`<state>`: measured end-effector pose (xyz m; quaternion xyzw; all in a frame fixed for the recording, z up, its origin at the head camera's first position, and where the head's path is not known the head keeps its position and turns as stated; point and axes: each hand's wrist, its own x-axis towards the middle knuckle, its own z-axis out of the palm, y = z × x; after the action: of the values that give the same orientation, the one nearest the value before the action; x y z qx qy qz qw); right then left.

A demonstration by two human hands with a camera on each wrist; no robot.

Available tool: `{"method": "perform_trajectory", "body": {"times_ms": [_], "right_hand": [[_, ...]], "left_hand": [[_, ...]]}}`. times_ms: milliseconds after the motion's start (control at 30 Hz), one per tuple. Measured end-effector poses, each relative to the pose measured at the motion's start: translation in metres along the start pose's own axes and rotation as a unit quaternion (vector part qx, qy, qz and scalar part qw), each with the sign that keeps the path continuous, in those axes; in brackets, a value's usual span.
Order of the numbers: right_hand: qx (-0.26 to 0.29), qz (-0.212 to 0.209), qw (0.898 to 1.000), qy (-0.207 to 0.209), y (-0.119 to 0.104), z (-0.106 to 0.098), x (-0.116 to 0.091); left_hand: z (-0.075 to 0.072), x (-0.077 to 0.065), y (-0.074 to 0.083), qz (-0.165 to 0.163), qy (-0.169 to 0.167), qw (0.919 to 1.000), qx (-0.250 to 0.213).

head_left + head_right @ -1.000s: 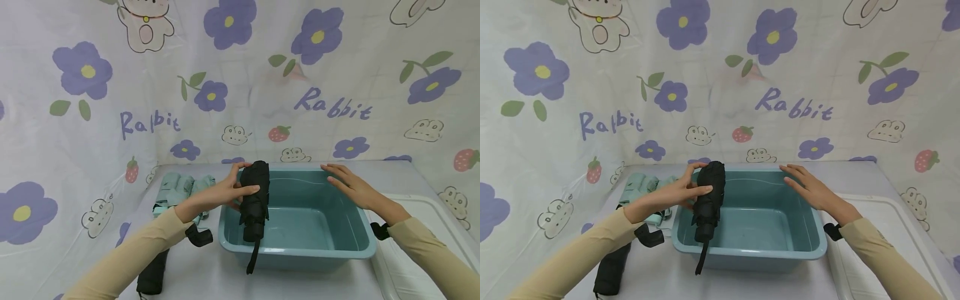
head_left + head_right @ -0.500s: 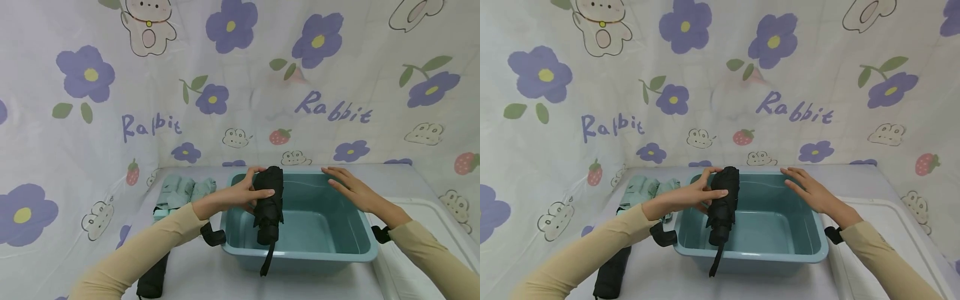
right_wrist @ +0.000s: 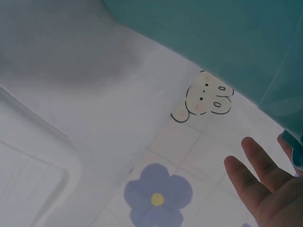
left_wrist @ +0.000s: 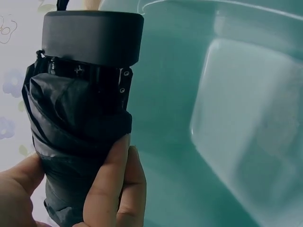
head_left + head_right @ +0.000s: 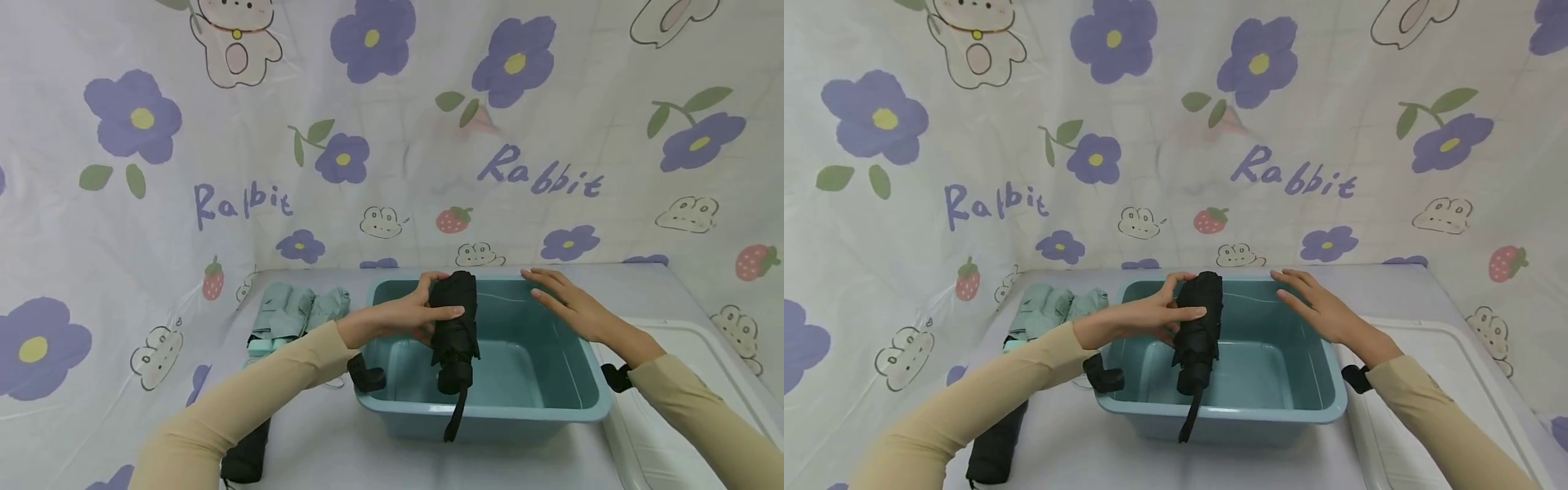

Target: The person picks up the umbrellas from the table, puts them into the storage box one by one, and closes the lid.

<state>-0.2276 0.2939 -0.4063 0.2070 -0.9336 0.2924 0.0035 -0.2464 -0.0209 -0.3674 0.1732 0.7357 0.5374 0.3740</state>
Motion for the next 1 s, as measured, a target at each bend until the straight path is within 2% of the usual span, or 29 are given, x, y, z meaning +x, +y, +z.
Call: {"method": "perform_trajectory", "body": {"times_ms": [267, 533, 867, 1000], "right_hand": [[0.001, 0.001, 1.000, 0.005, 0.001, 0.002, -0.001], [0.005, 0.004, 1.000, 0.007, 0.002, 0.002, 0.000], [0.012, -0.002, 1.000, 0.006, 0.003, 0.003, 0.002], [0.015, -0.005, 1.000, 0.005, 0.003, 0.002, 0.003]], "left_hand": [[0.012, 0.018, -0.008, 0.003, -0.011, 0.9998, -0.019], [0.025, 0.034, -0.010, 0.000, -0.027, 0.9994, -0.021], [0.045, 0.056, -0.012, -0.021, -0.041, 0.9977, -0.051], [0.052, 0.065, -0.014, -0.033, -0.036, 0.9969, -0.061]]}}
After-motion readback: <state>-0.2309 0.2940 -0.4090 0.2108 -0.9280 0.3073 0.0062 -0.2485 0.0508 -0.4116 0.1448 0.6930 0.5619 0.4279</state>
